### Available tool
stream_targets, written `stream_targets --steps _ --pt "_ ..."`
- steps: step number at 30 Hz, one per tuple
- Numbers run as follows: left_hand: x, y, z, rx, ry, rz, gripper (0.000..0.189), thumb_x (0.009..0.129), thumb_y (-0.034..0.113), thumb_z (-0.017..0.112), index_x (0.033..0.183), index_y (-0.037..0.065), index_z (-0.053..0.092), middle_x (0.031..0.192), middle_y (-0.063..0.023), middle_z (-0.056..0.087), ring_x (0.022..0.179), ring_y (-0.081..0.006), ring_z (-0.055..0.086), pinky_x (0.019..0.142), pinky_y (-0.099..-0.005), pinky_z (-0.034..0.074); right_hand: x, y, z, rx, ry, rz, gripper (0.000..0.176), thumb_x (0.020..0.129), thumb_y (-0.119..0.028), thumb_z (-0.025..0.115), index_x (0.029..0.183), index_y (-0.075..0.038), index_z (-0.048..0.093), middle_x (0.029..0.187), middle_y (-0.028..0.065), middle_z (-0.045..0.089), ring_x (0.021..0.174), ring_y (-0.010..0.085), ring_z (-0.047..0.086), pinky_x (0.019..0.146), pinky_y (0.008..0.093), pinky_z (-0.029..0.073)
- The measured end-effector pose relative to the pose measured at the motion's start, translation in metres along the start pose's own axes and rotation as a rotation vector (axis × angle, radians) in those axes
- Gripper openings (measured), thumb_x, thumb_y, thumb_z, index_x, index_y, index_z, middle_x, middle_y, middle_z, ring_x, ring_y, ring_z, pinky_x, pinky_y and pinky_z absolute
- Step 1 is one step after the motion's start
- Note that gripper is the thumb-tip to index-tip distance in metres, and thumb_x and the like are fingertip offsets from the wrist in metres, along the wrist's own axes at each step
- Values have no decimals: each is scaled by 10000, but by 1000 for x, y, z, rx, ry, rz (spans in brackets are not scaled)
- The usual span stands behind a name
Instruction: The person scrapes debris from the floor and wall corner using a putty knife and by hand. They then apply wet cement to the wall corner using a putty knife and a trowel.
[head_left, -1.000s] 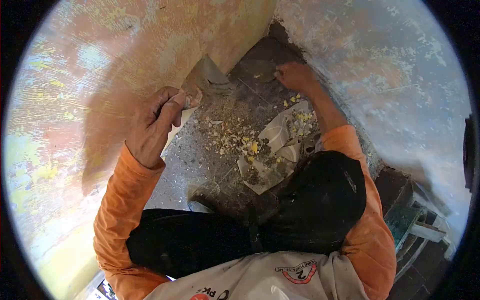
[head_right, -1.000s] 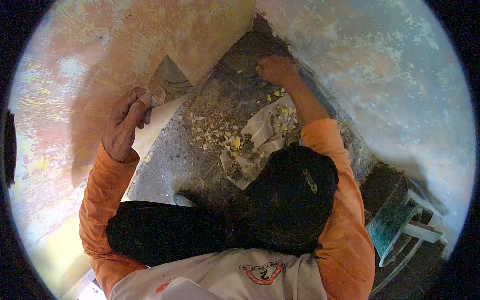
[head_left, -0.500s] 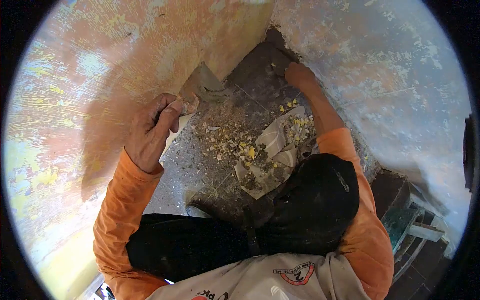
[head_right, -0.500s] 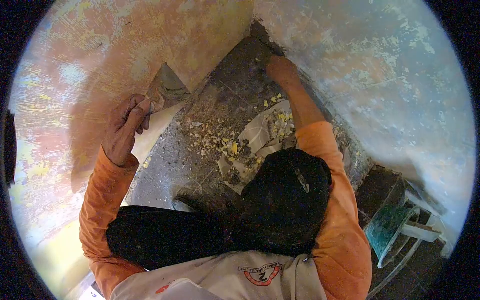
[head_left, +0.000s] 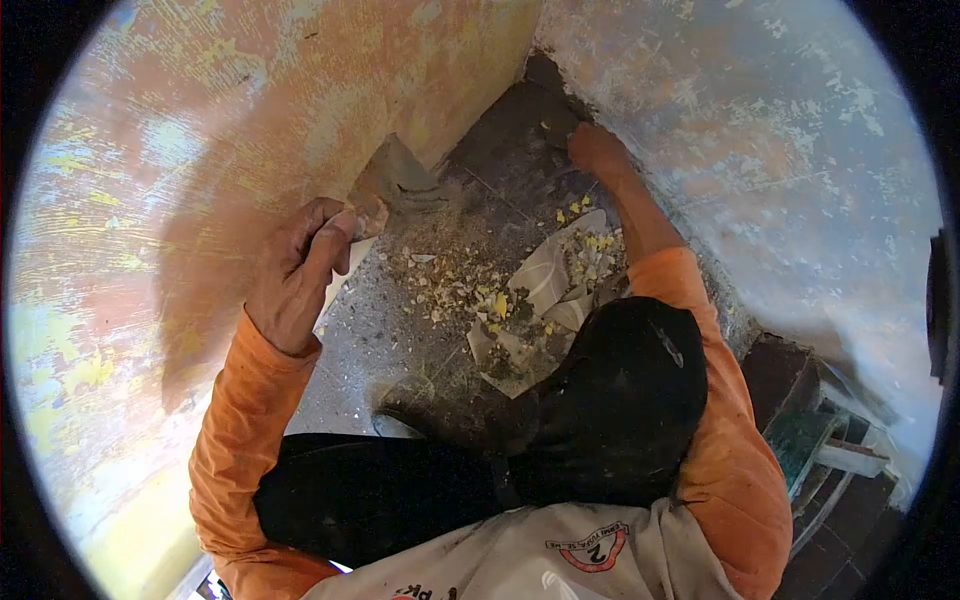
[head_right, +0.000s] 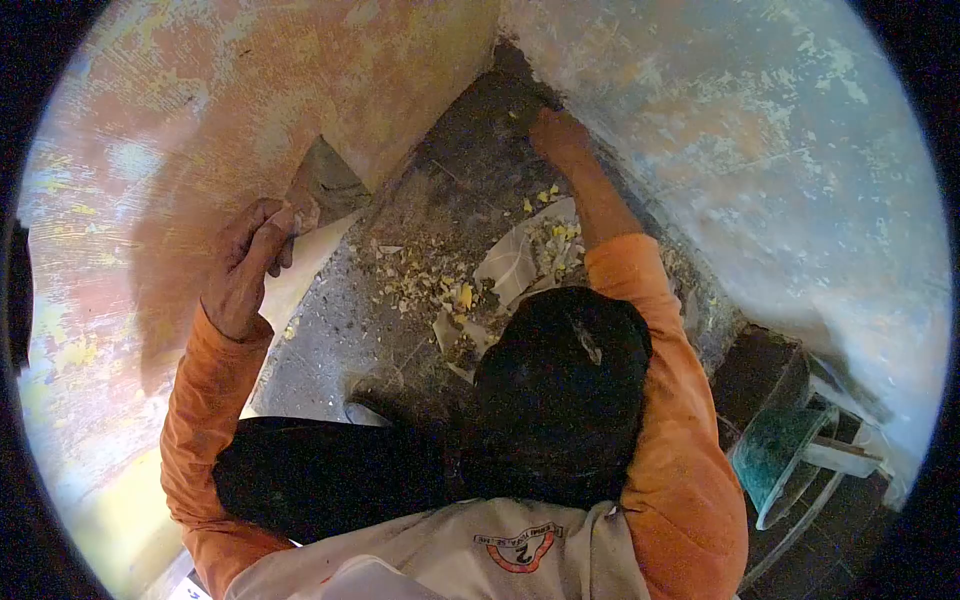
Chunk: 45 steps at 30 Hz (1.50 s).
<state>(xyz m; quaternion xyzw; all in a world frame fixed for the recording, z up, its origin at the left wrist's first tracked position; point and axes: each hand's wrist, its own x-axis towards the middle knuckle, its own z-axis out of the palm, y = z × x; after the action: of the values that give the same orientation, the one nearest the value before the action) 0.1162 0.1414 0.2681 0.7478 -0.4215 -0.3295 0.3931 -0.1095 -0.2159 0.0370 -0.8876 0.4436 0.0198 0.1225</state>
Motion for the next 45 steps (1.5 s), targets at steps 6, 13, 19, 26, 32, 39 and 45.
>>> stream_targets --steps 6,13,19,26,32,39,45 --pt "-2 0 -7 -24 13 12 266 1019 246 524 941 17 635 720 -14 524 645 -107 462 597 -263 368 -55 9 -33 -127 52 18 350 987 -278 499 1046 32 651 969 285 697 912 456 688 800 540 554" --pt "2 1 1 -53 5 -12 267 1012 253 533 911 26 631 710 4 506 656 -97 448 609 -256 354 0 -18 -16 -72 -17 -61 289 983 -215 486 1036 8 662 944 267 704 912 442 692 791 538 557" --pt "0 0 -2 -72 73 -54 299 1006 296 533 887 41 633 693 14 494 657 -88 432 608 -259 348 -13 0 -6 -47 -9 9 279 943 -199 514 1021 19 670 980 256 702 932 437 689 785 536 559" --pt "8 0 3 -103 16 -62 228 1007 238 563 935 30 622 746 -15 526 679 -101 468 615 -256 360 -14 10 3 -117 110 -264 275 920 -185 529 970 -3 729 969 214 713 882 420 703 785 545 570" --pt "0 9 3 -73 47 -87 227 1008 229 556 950 21 624 743 -11 516 678 -103 465 616 -255 359 -12 -66 -4 -54 -67 -142 288 970 -190 512 1062 27 677 960 241 695 900 424 697 770 512 580" --pt "6 2 4 -90 -16 -60 227 1006 226 552 944 20 623 742 -9 518 677 -106 463 618 -264 357 -71 -72 -34 -74 -118 -197 348 994 -293 514 1084 15 650 977 250 693 951 397 696 792 521 573" --pt "1 5 -3 -52 -10 -57 235 1004 228 553 928 20 629 740 -8 517 675 -107 460 617 -262 351 -42 14 -30 61 -115 -209 442 1020 -409 506 1144 2 613 999 247 691 959 435 675 847 547 534"
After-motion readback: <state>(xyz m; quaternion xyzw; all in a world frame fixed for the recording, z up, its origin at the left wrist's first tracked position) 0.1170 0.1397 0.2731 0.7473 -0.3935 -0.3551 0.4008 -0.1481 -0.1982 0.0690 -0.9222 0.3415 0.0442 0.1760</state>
